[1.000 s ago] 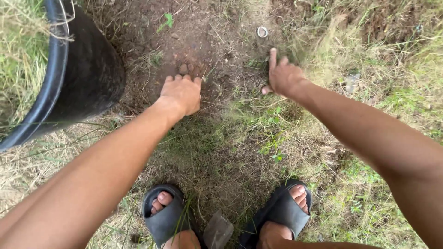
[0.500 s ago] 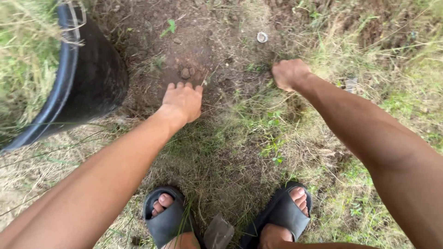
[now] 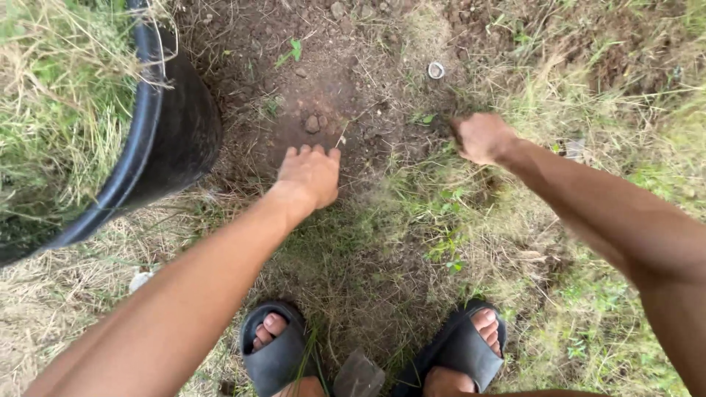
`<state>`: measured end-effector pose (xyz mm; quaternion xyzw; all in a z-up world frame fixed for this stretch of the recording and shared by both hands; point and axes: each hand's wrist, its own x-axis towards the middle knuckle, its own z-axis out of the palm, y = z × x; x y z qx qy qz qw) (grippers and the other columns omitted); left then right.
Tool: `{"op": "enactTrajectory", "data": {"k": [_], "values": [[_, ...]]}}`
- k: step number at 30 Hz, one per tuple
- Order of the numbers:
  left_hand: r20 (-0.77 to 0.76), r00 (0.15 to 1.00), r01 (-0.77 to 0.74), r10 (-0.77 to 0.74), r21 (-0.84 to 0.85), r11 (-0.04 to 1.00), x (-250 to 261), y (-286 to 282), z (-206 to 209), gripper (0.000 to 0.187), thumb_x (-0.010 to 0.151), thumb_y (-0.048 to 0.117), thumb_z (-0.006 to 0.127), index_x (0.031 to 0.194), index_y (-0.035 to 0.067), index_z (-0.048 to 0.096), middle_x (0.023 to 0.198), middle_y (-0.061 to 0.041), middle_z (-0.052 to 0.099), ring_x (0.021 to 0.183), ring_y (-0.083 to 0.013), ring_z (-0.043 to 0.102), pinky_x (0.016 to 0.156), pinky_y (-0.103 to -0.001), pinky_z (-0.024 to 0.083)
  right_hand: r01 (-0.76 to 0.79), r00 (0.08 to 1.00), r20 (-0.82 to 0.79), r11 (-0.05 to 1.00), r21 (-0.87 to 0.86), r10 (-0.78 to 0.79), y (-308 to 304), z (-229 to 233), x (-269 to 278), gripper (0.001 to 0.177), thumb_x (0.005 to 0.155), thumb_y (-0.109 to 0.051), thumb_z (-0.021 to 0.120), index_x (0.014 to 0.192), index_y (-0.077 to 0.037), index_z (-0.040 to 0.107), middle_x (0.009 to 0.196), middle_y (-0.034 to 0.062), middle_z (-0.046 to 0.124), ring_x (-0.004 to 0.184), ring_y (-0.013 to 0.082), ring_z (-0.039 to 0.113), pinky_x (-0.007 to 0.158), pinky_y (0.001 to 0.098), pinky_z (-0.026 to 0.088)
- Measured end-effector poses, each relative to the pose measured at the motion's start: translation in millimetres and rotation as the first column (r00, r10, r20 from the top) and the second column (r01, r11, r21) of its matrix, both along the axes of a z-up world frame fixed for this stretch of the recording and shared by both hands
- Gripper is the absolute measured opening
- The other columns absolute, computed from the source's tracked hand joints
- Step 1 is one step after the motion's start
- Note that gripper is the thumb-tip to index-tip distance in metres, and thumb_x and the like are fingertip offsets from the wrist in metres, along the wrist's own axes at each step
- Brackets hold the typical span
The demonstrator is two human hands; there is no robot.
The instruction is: Pulling grass and weeds from the ground by hand and placing them in a black bucket.
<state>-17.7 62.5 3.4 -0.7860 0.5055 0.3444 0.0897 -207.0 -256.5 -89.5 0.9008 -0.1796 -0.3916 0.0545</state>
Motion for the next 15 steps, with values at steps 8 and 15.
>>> {"op": "enactTrajectory", "data": {"k": [8, 15], "values": [[-0.027, 0.998, -0.066, 0.061, -0.216, 0.974, 10.7, -8.2, -50.5, 0.055, 0.092, 0.01, 0.058, 0.145, 0.0, 0.047, 0.135, -0.024, 0.059, 0.127, -0.0389, 0.056, 0.111, -0.057, 0.039, 0.087, 0.995, -0.049, 0.994, 0.07, -0.083, 55.1, 58.7, -9.3, 0.05, 0.104, -0.036, 0.052, 0.147, -0.01, 0.044, 0.064, 0.0106, 0.063, 0.05, 0.0158, 0.064, 0.046, 0.0275, 0.053], [0.1, 0.994, 0.008, 0.033, -0.386, 0.922, 15.7, -33.5, -39.3, 0.039, 0.093, 0.029, 0.061, 0.123, 0.004, 0.06, 0.121, -0.023, 0.068, 0.114, -0.0433, 0.063, 0.094, -0.059, 0.05, 0.209, 0.684, 0.649, 0.942, 0.263, -0.333, 16.9, 40.1, -123.1, 0.018, 0.109, -0.022, 0.062, 0.105, -0.005, 0.067, 0.076, 0.0136, 0.068, 0.063, 0.0263, 0.068, 0.063, 0.0414, 0.058]]}}
